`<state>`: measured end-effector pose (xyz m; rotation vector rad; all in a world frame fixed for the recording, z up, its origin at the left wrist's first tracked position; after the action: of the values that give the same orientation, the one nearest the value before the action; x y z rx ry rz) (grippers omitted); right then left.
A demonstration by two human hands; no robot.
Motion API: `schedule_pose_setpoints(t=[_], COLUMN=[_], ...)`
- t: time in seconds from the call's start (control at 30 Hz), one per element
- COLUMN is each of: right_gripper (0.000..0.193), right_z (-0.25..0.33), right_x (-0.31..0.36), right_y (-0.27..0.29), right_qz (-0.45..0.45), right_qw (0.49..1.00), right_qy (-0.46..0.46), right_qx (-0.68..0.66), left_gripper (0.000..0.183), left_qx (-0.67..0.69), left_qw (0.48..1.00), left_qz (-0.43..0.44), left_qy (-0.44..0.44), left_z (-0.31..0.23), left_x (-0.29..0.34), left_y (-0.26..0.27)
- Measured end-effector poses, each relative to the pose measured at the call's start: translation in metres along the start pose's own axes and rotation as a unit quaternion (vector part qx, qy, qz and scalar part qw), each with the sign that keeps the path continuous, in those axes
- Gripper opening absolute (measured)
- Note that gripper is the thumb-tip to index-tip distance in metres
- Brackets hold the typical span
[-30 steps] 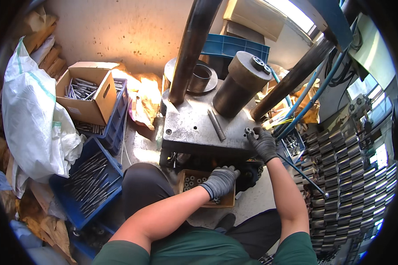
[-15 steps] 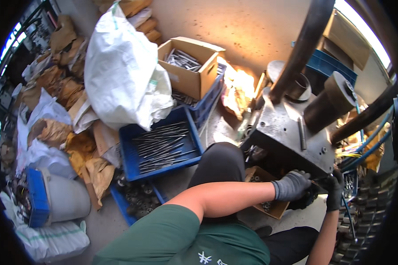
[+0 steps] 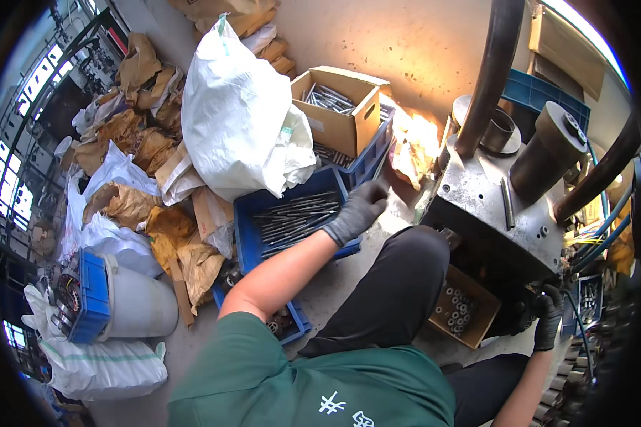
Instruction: Manually assemble and press metal components using a mechanical press and small hardware.
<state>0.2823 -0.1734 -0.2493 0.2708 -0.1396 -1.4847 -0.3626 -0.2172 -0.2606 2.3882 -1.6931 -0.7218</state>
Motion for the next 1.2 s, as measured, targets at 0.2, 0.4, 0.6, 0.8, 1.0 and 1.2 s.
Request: schedule_pose_setpoints(t=[0.2,0.4,0.6,0.8,1.0,1.2], right_gripper=[0.054,0.032,0.033,0.032,0.032,0.026], right_z=[-0.015,-0.031,-0.02,-0.008,-0.003,0.015], right_x=[0.001,0.013,0.016,0.022,0.029,0.019], right_y=[-0.005,0.029,-0.002,-0.02,-0.019,-0.035], right_qz=[0.016,-0.059,-0.018,-0.063,-0.062,-0.064], right_qw=[1.0,0.997,0.991,0.958,0.958,0.955], right_qy=[-0.007,-0.037,-0.101,-0.158,-0.145,-0.149], right_qx=[-0.005,-0.011,-0.081,-0.229,-0.238,-0.247], left_gripper=[0.045,0.05,0.06,0.051,0.045,0.046], left_qx=[-0.437,-0.475,-0.44,-0.5,-0.555,-0.542], left_qw=[0.823,0.782,0.814,0.8,0.795,0.792], left_qz=[0.178,0.103,0.094,0.109,0.114,0.175], left_qy=[0.316,0.389,0.369,0.314,0.218,0.219], left_z=[0.234,0.274,0.299,0.302,0.297,0.24], left_x=[0.099,0.105,0.114,0.124,0.104,0.102], left_y=[0.158,0.213,0.217,0.207,0.181,0.164])
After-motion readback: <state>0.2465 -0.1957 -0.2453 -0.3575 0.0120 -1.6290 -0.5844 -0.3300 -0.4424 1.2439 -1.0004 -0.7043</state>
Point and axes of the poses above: each hand's wrist, its own x-axis away from the middle knuckle, its own y-axis out of the back of the hand, z = x × y, the point moved 10 cm from there along -x, towards the middle knuckle
